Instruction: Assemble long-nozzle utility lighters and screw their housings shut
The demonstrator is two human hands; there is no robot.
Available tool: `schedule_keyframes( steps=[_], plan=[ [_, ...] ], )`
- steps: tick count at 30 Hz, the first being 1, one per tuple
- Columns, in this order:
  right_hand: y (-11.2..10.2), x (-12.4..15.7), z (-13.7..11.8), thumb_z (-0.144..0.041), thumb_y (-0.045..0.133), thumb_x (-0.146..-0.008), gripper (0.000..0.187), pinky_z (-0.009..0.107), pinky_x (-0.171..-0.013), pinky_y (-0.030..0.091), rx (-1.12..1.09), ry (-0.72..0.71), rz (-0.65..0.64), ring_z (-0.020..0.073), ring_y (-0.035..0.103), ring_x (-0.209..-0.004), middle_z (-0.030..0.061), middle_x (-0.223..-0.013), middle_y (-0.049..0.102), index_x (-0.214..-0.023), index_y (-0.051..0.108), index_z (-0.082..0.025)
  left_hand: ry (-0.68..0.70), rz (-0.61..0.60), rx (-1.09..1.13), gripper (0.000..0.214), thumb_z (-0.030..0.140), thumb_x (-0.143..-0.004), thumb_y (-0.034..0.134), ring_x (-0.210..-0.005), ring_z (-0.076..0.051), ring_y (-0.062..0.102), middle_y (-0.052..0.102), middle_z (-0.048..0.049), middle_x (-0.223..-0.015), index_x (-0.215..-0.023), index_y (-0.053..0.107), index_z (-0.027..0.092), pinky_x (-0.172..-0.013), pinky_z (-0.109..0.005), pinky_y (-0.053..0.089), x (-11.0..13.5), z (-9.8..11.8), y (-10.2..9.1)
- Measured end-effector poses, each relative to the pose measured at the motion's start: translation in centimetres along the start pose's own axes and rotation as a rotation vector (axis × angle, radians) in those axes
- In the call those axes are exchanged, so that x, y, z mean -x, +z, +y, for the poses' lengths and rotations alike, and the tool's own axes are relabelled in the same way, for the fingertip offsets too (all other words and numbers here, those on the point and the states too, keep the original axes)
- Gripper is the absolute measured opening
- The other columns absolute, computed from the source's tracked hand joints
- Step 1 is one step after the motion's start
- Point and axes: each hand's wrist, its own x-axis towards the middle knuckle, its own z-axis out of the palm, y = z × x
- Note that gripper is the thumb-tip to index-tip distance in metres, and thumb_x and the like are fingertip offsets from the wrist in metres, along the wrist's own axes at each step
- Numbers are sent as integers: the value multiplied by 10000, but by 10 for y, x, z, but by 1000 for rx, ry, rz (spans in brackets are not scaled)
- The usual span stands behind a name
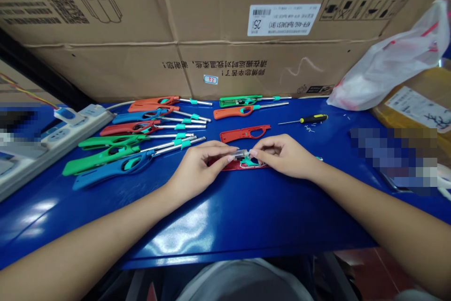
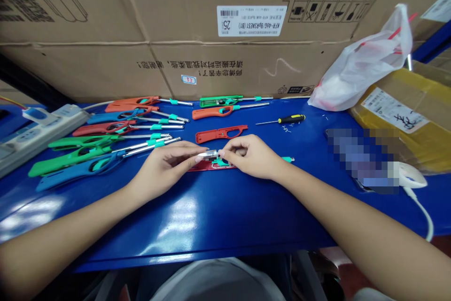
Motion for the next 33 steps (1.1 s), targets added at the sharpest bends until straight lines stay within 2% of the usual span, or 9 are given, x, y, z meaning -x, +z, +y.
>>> schedule_keyframes(
  steps=[5,13,15,18,20,23,27,33],
  plan=[
    [-1,1,-1,-452,688,-855,293,267,-593,411,-7,-29,5,123,517,-627,9,-699,622,-833,725,-162,18,7,-13,207,257,-927,692,-885,-187,725,775,-77,-1014,-1090,805,196,-787,-294,580,-1,1,-1],
    [-5,0,2,-464,655,-887,310,285,-624,430,26,-67,-45,147,556,-670,42,-781,688,-862,746,-169,70,-32,-23,207,231,-937,676,-894,-179,730,783,-69,-1007,-1097,803,197,-835,-294,588,-2,-1,-2],
    [-10,1,1,-444,638,-905,289,288,-640,436,121,-126,-45,156,576,-706,50,-825,698,-874,742,-175,97,-43,-42,213,238,-944,673,-927,-178,728,786,-68,-1036,-1111,799,197,-866,-291,582,-4,-1,-4],
    [-23,5,-4,-422,707,-863,251,293,-701,439,396,-224,-54,181,597,-829,61,-963,691,-964,717,-193,145,-65,-108,217,249,-948,673,-964,-182,724,789,-69,-1070,-1120,793,193,-902,-298,565,-6,-1,-11],
    [-32,8,-7,-439,760,-817,304,293,-711,425,574,-201,-109,189,592,-855,52,-997,682,-1002,687,-210,165,-90,-166,222,258,-941,683,-936,-188,725,793,-74,-1060,-1122,789,187,-870,-307,565,-8,0,-16],
    [-43,11,-10,-446,731,-846,252,288,-672,391,709,-113,-211,184,588,-808,33,-954,686,-945,674,-221,192,-169,-224,218,255,-939,680,-910,-198,722,797,-76,-1040,-1118,788,195,-823,-320,567,-11,1,-22],
    [-48,10,-10,-427,706,-866,213,280,-634,364,734,-58,-219,172,578,-756,24,-897,686,-879,665,-218,245,-274,-237,225,204,-939,674,-935,-192,724,803,-58,-1040,-1132,789,230,-865,-328,559,-13,2,-26],
    [-48,9,-9,-426,713,-862,208,272,-609,351,698,-54,-224,162,568,-716,19,-860,684,-871,668,-224,280,-282,-277,243,187,-927,672,-918,-190,730,802,-65,-1027,-1136,790,231,-858,-330,563,-13,0,-25]
  ],
)
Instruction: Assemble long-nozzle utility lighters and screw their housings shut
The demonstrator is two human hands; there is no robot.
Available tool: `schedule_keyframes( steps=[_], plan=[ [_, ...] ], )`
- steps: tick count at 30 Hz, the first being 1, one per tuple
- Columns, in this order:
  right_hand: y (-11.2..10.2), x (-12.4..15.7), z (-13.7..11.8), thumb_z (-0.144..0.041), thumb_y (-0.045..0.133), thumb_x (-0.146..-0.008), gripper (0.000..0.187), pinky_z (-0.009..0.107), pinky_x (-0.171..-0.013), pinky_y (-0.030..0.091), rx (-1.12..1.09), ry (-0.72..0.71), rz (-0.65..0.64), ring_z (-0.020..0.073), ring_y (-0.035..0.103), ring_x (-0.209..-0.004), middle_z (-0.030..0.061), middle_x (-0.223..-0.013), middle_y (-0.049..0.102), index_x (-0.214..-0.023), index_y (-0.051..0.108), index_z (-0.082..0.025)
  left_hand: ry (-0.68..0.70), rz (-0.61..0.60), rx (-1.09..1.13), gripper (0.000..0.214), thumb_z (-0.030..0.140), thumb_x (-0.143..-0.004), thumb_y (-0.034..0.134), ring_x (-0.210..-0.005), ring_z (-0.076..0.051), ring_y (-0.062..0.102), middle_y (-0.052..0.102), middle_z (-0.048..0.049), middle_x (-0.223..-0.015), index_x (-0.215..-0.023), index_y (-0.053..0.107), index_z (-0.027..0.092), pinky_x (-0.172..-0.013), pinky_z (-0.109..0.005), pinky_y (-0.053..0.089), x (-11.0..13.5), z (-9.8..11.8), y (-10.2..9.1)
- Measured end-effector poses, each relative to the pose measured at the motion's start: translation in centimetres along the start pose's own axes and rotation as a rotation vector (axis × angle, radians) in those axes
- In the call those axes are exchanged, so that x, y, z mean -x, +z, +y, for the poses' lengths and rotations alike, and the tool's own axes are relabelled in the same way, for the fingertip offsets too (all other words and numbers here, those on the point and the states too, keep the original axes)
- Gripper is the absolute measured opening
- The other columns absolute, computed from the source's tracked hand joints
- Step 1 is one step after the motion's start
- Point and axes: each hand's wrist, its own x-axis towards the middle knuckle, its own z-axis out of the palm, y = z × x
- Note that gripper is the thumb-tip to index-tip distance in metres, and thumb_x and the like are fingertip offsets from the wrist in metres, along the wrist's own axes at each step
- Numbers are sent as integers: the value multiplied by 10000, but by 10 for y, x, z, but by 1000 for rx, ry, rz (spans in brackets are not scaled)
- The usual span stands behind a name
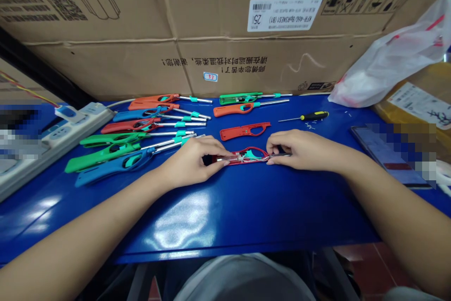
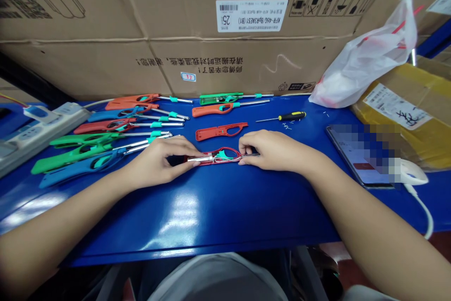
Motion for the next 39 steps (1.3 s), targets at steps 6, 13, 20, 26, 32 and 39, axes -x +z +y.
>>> schedule_keyframes(
  steps=[6,13,20,26,32,39],
  plan=[
    [0,0,0,-423,708,-866,199,272,-591,332,4,-10,4,159,553,-683,20,-830,680,-859,668,-228,-48,5,24,231,215,-942,640,-919,-201,742,802,-73,-1033,-1105,802,239,-851,-327,581,-1,3,-3],
    [1,-1,0,-421,706,-871,202,270,-599,342,22,2,-5,159,555,-701,17,-846,675,-854,658,-225,-34,-54,-86,257,198,-916,640,-887,-192,715,768,-69,-1004,-1117,798,229,-825,-318,566,1,2,-5],
    [2,-1,0,-421,703,-872,203,267,-596,341,44,-1,9,159,556,-696,23,-849,676,-866,661,-222,-45,22,-85,206,287,-959,647,-862,-186,702,757,-79,-972,-1052,803,189,-802,-318,552,0,1,3],
    [1,1,0,-435,700,-876,216,270,-605,351,50,-20,15,164,560,-709,26,-862,676,-880,663,-223,-169,65,0,168,299,-895,719,-822,-183,712,762,-72,-946,-986,824,203,-739,-292,569,1,0,6],
    [5,-1,-1,-497,661,-902,284,278,-622,366,20,-75,101,173,555,-726,47,-898,680,-921,685,-214,-167,95,-20,186,310,-927,674,-805,-183,716,770,-72,-929,-944,828,208,-748,-299,567,0,3,7],
    [10,-4,-3,-492,670,-896,276,284,-624,365,26,-55,132,170,539,-702,35,-864,672,-885,665,-217,-145,68,-13,157,281,-924,683,-812,-184,721,773,-66,-914,-923,818,202,-774,-307,558,-1,0,6]
  ],
)
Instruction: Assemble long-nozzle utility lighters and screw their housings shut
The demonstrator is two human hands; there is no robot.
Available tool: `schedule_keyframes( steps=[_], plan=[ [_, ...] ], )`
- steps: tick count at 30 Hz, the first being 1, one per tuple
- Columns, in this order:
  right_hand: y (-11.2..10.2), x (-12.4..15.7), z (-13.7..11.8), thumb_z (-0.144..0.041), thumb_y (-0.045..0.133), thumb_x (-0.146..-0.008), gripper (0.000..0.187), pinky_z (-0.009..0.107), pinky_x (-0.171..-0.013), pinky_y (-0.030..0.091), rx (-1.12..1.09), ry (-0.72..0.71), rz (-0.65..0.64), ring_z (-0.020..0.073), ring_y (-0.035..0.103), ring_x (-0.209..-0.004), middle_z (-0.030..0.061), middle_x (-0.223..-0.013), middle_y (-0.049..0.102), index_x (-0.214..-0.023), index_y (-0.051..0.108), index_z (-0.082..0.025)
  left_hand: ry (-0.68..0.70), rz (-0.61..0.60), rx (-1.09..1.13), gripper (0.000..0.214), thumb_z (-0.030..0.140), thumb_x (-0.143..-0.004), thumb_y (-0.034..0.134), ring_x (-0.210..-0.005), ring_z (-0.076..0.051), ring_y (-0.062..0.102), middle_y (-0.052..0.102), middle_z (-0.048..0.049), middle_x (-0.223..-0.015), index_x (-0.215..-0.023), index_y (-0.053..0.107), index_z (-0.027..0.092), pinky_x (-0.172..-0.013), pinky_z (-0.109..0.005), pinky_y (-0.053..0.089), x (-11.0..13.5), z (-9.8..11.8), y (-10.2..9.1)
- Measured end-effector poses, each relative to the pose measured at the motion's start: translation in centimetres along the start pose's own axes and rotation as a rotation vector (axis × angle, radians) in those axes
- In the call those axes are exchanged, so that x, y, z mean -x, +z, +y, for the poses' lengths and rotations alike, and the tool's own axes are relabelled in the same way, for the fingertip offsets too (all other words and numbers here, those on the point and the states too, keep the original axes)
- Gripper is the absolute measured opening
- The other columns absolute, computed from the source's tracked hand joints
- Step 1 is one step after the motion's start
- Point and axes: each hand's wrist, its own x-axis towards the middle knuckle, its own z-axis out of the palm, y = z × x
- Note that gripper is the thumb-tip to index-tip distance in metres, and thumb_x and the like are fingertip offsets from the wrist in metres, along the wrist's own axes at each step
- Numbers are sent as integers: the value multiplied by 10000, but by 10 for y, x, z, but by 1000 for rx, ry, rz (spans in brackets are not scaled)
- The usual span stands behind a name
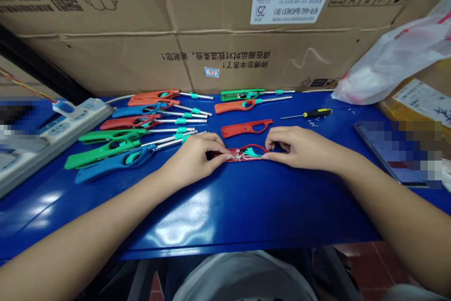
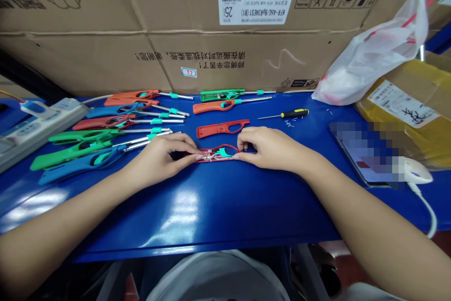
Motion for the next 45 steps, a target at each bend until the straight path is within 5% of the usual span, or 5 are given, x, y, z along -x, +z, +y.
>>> schedule_keyframes(
  steps=[8,17,25,37,45],
  plan=[
    [6,-4,0,-517,727,-835,308,293,-637,389,-80,64,64,176,553,-709,38,-826,680,-833,683,-212,-9,-15,-35,160,275,-913,680,-817,-197,720,795,-66,-928,-969,816,213,-765,-316,555,1,4,-2],
    [0,-5,3,-457,713,-844,249,290,-596,384,-164,18,163,154,509,-641,31,-765,650,-838,707,-208,-245,161,38,175,331,-897,680,-813,-196,693,794,-39,-941,-940,796,207,-691,-293,510,-4,0,-14],
    [-6,-3,3,-463,694,-840,259,301,-612,408,-174,52,150,160,528,-638,38,-764,677,-832,709,-204,215,-90,-175,308,279,-985,602,-1175,-258,587,666,-93,-1313,-1272,713,264,-1039,-422,456,4,7,-1],
    [-13,2,6,-398,634,-869,225,287,-600,400,-129,131,-75,166,571,-676,33,-811,698,-877,742,-200,272,-189,-269,399,257,-1035,514,-1234,-267,554,577,-108,-1438,-1424,604,281,-1049,-449,468,8,4,9],
    [3,-6,18,-324,542,-970,309,351,-769,487,-9,12,258,205,622,-872,98,-1203,619,-1233,678,-235,132,63,-175,289,251,-1015,548,-1228,-249,586,659,-119,-1292,-1259,686,178,-1079,-429,471,4,-3,9]
  ],
)
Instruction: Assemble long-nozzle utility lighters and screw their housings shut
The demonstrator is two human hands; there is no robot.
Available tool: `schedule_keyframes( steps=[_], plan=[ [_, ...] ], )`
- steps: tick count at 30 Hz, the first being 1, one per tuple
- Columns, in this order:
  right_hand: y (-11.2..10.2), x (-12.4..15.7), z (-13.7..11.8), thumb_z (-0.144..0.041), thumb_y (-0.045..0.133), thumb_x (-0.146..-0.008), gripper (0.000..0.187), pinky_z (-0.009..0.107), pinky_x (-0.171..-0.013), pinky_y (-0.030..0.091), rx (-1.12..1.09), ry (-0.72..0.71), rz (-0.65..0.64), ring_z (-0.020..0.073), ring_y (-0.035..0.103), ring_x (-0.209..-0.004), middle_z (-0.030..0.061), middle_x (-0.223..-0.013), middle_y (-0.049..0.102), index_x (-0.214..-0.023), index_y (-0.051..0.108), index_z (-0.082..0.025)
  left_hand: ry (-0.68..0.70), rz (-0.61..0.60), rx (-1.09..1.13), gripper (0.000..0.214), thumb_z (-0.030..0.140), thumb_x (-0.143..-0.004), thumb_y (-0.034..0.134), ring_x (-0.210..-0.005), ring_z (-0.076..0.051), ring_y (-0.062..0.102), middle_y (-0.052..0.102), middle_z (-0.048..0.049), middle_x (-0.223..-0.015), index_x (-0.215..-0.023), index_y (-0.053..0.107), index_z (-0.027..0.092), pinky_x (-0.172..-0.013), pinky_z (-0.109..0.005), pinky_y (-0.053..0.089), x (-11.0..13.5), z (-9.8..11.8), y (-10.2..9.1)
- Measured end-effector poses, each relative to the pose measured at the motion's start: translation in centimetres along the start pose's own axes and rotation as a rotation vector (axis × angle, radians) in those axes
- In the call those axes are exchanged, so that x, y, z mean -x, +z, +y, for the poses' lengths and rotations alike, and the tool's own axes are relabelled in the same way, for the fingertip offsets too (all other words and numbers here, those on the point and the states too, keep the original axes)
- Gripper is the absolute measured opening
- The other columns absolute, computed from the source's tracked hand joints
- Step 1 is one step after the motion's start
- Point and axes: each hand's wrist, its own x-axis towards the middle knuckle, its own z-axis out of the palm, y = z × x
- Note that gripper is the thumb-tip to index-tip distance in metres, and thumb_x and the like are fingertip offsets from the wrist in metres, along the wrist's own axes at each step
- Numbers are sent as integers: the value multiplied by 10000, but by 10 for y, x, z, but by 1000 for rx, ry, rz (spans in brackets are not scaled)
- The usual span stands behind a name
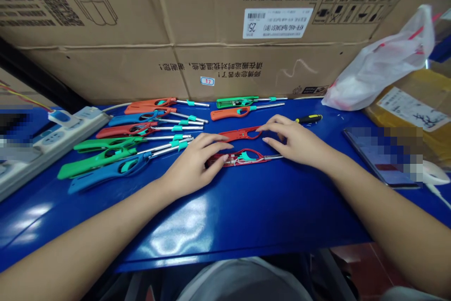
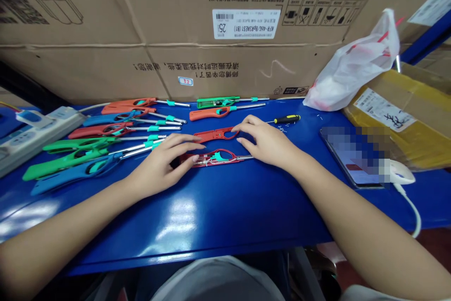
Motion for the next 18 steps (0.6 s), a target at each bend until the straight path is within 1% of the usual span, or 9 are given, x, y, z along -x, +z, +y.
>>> schedule_keyframes(
  steps=[1,2,4,6,9,12,15,18],
  plan=[
    [4,-1,2,-316,545,-971,301,361,-791,490,24,-3,-1,217,625,-919,103,-1247,590,-1233,675,-244,-18,15,-10,285,254,-1016,545,-1220,-253,590,666,-119,-1277,-1249,688,174,-1079,-439,471,-1,-2,0],
    [7,-2,4,-313,557,-966,267,366,-800,492,33,-4,-7,224,625,-942,104,-1258,573,-1191,683,-243,-32,25,-18,286,256,-1019,538,-1217,-256,592,669,-119,-1270,-1248,688,173,-1079,-446,472,-1,-3,0],
    [12,-5,7,-299,587,-947,145,360,-793,496,-5,-17,-12,218,621,-927,97,-1189,572,-1017,683,-216,-40,38,-27,296,256,-1026,520,-1209,-255,598,672,-115,-1272,-1262,681,177,-1072,-449,479,-2,-6,1],
    [13,-7,8,-274,592,-938,86,350,-777,492,-46,-38,3,201,608,-875,83,-1094,584,-917,633,-202,-23,52,-45,309,256,-1029,516,-1211,-254,597,672,-112,-1285,-1287,669,186,-1068,-449,487,-2,-7,0],
    [6,-7,-1,-261,578,-944,69,329,-727,463,-63,-64,79,177,575,-777,54,-959,618,-924,607,-201,50,79,-137,343,265,-1017,551,-1252,-274,580,649,-119,-1354,-1343,639,200,-1064,-472,488,-2,-6,-3],
    [-6,-5,-21,-302,589,-944,114,299,-641,418,-146,-18,164,157,540,-679,18,-805,624,-938,638,-199,147,114,-271,396,264,-1005,586,-1265,-298,577,635,-126,-1401,-1397,601,207,-1049,-501,491,-2,-2,-11],
    [-13,-5,-39,-346,624,-915,164,286,-588,384,-265,78,133,141,501,-623,-1,-726,601,-914,677,-191,211,133,-340,364,240,-1009,578,-1148,-281,645,710,-114,-1288,-1368,622,192,-982,-471,531,-2,0,-19],
    [-9,-8,-44,-366,632,-895,195,285,-590,386,-349,109,71,141,492,-635,2,-729,598,-924,690,-183,219,77,-337,320,234,-1013,566,-1032,-259,700,749,-119,-1191,-1312,656,163,-908,-424,574,-1,-1,-24]
  ],
)
